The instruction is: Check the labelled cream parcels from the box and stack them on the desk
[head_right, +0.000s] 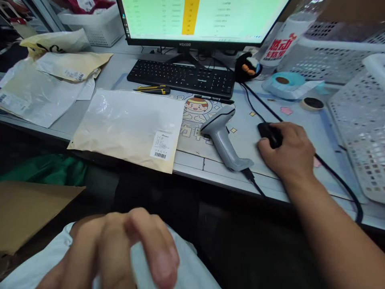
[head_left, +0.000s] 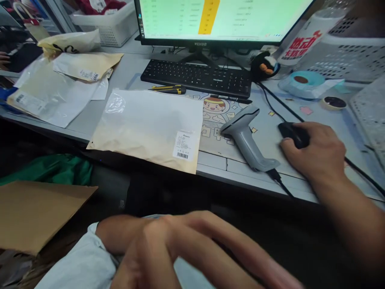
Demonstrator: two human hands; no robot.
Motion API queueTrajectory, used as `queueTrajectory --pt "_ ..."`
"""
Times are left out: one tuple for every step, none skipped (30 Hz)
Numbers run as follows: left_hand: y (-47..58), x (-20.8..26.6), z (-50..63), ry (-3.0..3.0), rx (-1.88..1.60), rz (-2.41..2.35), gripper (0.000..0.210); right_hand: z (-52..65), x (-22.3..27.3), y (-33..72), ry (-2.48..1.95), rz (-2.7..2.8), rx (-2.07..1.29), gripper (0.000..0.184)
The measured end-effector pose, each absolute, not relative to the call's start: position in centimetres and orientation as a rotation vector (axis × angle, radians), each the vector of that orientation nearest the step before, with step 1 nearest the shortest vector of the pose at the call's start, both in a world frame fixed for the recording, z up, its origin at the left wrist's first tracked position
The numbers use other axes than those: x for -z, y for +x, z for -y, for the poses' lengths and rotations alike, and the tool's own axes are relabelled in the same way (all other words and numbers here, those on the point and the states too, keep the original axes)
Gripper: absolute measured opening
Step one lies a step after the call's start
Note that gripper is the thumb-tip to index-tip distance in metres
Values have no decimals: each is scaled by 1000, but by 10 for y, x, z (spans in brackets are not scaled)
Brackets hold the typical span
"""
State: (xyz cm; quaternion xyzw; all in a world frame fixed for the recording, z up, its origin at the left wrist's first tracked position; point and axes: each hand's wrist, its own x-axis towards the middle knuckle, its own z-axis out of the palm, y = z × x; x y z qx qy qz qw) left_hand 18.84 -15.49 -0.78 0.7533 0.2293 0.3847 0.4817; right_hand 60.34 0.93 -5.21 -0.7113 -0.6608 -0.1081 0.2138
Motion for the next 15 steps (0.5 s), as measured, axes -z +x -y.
queueTrajectory --pt "194 7 142 1789 -1008 -443 70 -10 53 604 -1971 1832 299 54" --pt "199 8 130 1755 -1090 -361 70 -11 53 605 -1967 1826 300 55" --pt "202 10 121 1769 -1168 -332 64 -11 54 607 -1960 1820 301 55" --pt "202 13 114 1817 -1225 -368 52 -11 54 608 -1950 1818 299 55" --pt "202 19 110 1890 -1252 -472 36 -10 53 609 -1942 1820 293 54" --pt "199 28 108 1970 -1225 -633 18 -9 52 611 -1941 1822 280 54" --pt "196 39 108 2046 -1143 -821 10 -9 52 612 -1940 1828 263 54" --pt "193 54 109 2063 -1050 -976 24 -8 51 612 -1955 1822 240 55" --pt "189 71 108 2050 -932 -1054 41 -9 51 613 -1974 1804 223 55" --pt "187 89 105 2044 -851 -1096 54 -10 51 614 -1958 1794 241 54" --pt "186 106 101 2048 -800 -1111 65 -12 51 615 -1940 1778 268 53" --pt "186 120 96 2055 -766 -1109 72 -14 52 616 -1926 1762 282 53" --pt "188 129 90 2064 -753 -1080 74 -16 53 617 -1917 1753 281 53" --pt "191 132 84 2062 -768 -1015 70 -17 54 618 -1917 1744 270 54" --pt "194 127 78 2062 -807 -921 59 -18 55 620 -1924 1737 248 54"
